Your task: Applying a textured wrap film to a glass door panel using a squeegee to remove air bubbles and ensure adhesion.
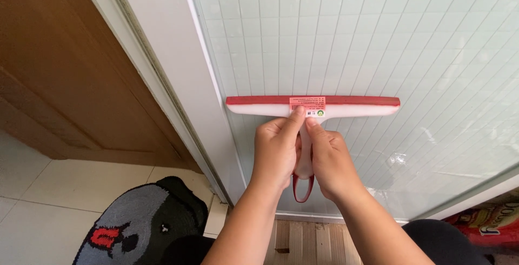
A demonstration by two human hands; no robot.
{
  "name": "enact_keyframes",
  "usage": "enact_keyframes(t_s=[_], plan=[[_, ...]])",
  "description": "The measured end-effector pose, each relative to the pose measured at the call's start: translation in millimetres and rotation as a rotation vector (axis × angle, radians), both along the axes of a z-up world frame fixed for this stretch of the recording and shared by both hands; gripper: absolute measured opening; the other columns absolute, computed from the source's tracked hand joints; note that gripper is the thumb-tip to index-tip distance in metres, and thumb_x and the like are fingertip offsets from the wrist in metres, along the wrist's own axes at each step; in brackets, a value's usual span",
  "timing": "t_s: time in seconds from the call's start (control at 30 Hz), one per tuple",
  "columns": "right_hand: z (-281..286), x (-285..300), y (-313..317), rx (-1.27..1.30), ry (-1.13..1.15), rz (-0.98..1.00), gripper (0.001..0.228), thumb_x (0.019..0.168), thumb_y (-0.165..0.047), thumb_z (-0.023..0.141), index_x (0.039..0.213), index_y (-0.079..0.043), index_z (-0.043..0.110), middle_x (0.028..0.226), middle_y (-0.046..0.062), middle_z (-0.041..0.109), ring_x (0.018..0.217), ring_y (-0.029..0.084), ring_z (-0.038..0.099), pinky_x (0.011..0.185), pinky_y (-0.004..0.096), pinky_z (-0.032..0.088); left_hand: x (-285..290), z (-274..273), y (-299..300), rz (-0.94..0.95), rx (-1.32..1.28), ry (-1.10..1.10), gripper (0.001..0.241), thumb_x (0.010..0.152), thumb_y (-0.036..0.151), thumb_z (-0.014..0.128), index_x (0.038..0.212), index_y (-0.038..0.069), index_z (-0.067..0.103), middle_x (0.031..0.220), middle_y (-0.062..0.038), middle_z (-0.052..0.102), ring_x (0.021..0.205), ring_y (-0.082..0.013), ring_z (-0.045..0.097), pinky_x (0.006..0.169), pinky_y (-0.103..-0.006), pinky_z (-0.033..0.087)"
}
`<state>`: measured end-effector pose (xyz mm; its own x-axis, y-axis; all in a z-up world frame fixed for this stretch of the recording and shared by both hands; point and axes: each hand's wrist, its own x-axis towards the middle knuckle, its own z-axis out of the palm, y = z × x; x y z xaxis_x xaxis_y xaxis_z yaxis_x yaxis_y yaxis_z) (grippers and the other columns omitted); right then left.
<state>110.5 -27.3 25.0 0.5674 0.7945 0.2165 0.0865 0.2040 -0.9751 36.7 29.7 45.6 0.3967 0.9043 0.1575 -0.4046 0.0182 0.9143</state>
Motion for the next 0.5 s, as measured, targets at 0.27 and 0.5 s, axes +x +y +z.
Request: enact_keyframes(t_s=[0.27,0.5], plan=[[-6,0,6,-0.014,0.006,0.003,0.067,0.113,-0.03,0.039,0.058,-0.001,0.065,0.04,0.009,0.046,0.038,0.016,0.042,0.037,0.026,0.037,3,-7,7,0.03,0.019,0.022,0.053,0.095,0.029,0.074,0.051,0.01,0.052,0.039,-0.002,0.039,0.037,-0.007,0.036,0.036,-0.0225,0.028],[-10,-1,11,0.001,0.011,0.001,0.068,0.113,-0.03,0.04,0.054,-0.004,0.06,0.039,0.007,0.044,0.036,0.015,0.041,0.035,0.025,0.035,3,-11,10,0.064,0.057,0.068,0.053,0.095,0.031,0.074,0.05,0.011,0.052,0.04,0.0,0.038,0.043,-0.0073,0.035,0.04,-0.0237,0.029]])
